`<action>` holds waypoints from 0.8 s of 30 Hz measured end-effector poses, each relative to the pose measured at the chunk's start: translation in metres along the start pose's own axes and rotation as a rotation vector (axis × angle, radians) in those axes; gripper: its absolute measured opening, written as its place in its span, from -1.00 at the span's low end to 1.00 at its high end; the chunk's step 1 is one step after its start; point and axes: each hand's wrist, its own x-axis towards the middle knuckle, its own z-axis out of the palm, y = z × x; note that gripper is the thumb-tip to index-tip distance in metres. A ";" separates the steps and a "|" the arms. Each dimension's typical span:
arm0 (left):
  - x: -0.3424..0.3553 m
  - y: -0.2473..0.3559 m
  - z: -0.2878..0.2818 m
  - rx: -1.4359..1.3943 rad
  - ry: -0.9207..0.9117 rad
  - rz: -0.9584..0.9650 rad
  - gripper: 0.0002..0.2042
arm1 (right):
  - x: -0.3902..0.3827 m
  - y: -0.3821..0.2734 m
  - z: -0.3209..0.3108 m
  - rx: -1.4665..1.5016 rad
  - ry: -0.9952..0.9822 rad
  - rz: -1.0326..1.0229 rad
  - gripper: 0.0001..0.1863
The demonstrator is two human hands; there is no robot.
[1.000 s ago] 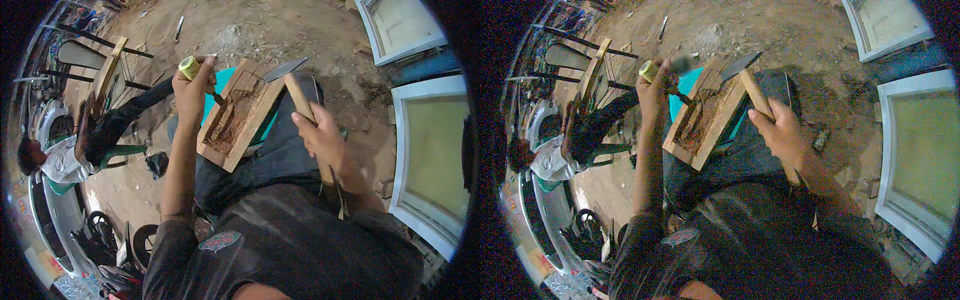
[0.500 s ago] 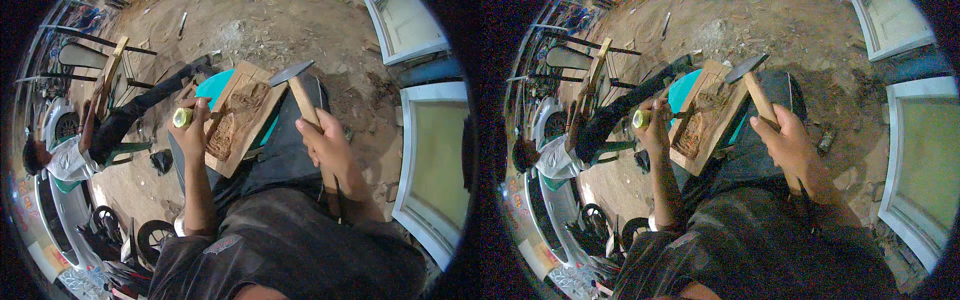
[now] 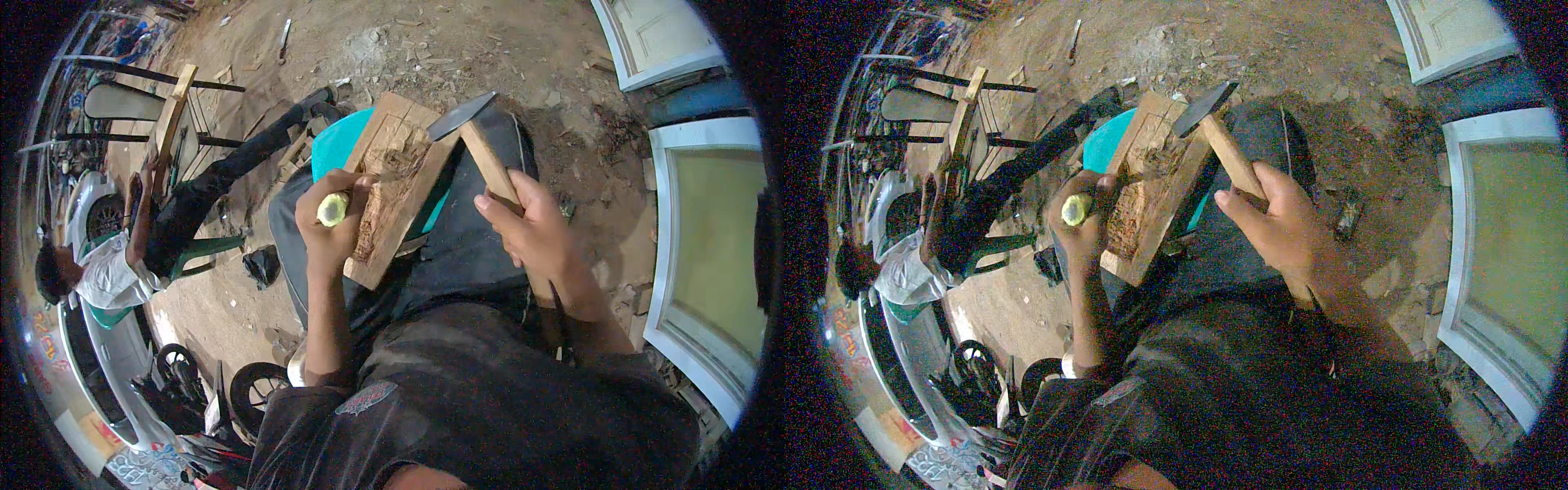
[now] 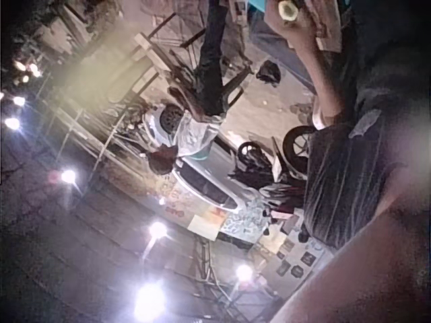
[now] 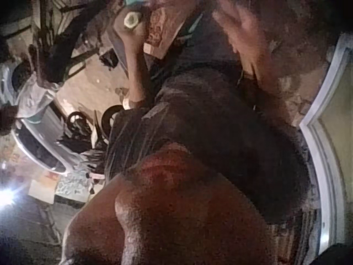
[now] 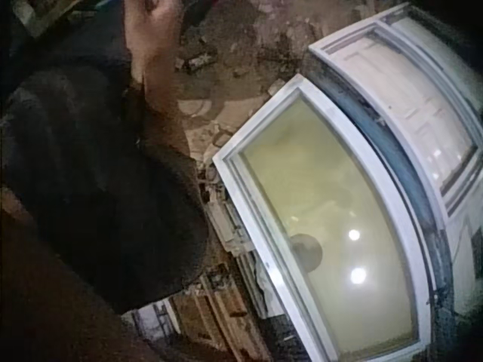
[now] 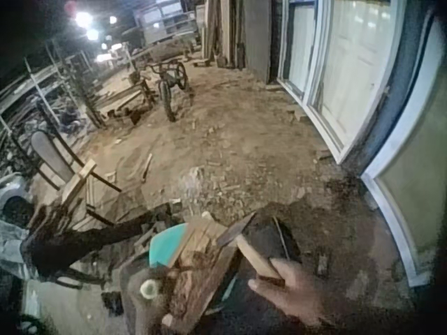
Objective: The person carves a hollow cavity into a rectangular wood block using a chisel and a hammer while sitting in a chair and supporting the wood on a bucket.
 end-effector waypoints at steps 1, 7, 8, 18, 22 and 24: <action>-0.001 0.001 0.001 0.011 -0.027 0.021 -0.97 | 0.000 0.000 0.000 0.003 -0.007 -0.012 -0.71; 0.002 -0.007 0.000 0.064 0.025 0.000 -0.93 | -0.003 -0.008 -0.002 0.020 -0.003 0.053 -0.71; 0.003 -0.008 -0.002 0.087 0.041 -0.015 -0.92 | -0.007 -0.014 0.001 0.054 -0.016 0.078 -0.72; 0.011 -0.041 -0.003 -0.203 0.037 0.058 -0.91 | -0.025 -0.021 0.037 -0.003 -0.144 -0.030 -0.83; 0.027 -0.042 -0.010 -0.206 0.084 0.027 -0.84 | -0.024 -0.024 0.058 -0.120 -0.149 -0.039 -0.77; 0.031 -0.044 -0.018 -0.204 0.089 0.024 -0.83 | -0.022 -0.036 0.066 -0.136 -0.152 -0.091 -0.77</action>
